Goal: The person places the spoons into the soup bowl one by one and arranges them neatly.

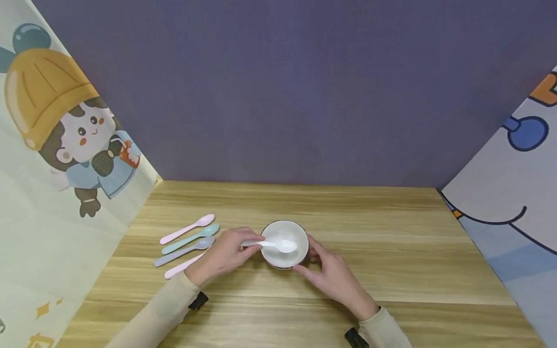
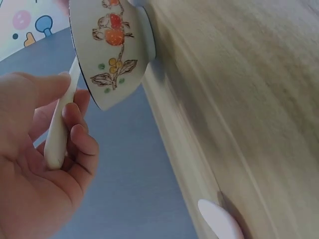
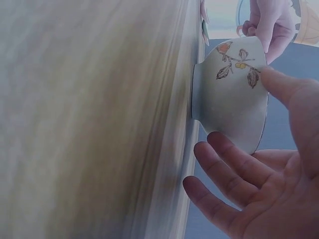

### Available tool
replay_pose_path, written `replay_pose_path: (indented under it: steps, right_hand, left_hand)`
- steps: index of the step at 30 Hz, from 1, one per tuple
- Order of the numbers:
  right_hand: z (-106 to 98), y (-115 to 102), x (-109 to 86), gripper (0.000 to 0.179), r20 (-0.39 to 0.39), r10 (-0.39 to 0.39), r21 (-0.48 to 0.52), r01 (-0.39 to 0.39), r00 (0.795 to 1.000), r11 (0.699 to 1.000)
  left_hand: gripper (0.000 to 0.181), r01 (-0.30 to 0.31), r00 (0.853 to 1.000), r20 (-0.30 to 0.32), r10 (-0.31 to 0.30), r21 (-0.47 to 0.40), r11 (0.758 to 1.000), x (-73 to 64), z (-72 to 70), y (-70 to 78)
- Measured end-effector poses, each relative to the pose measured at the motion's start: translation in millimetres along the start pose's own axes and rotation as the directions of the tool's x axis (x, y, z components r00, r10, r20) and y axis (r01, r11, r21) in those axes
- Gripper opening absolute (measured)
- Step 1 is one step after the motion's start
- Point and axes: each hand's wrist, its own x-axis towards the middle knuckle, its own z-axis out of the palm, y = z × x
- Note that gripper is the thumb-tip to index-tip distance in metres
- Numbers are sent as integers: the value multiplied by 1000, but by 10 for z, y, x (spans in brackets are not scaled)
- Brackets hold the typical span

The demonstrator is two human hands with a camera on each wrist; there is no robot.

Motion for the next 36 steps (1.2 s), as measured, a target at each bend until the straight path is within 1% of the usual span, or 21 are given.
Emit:
replay_pose_path:
  steps: [3,6,13,16,22,25,31,36]
  right_hand:
    - [8,6,-5,88,-9,-21,2,21,1000,1000]
    - [7,10,-6,87,-10,-26,5,26,1000,1000]
    - [12,23,-11,88,-7,-16,1,16,1000,1000]
    - [15,27,-16,88,-5,-15,8,15,1000,1000]
    - [10,25,-3,87,-3,-28,25,28,1000,999]
    - [6,20,1,87,-1,-31,27,31,1000,999]
    - [2,10,1,88,1,-25,20,25,1000,999]
    - [6,5,-1,88,2,-21,7,21,1000,1000]
  left_hand:
    - [20,9,1000,-4,-9,16,1000,-3,15,27]
    - [21,10,1000,-1,-10,35,999,-7,31,51]
    - [21,0,1000,10,0,38,999,-24,70,45]
    - [22,9,1000,17,-10,37,999,-28,74,53]
    - [23,17,1000,8,-17,42,999,-27,63,79]
    - [22,21,1000,13,-22,28,999,-22,65,94]
    - [19,32,999,24,-33,29,999,-16,88,112]
    - [20,34,999,27,-35,30,999,-10,111,113]
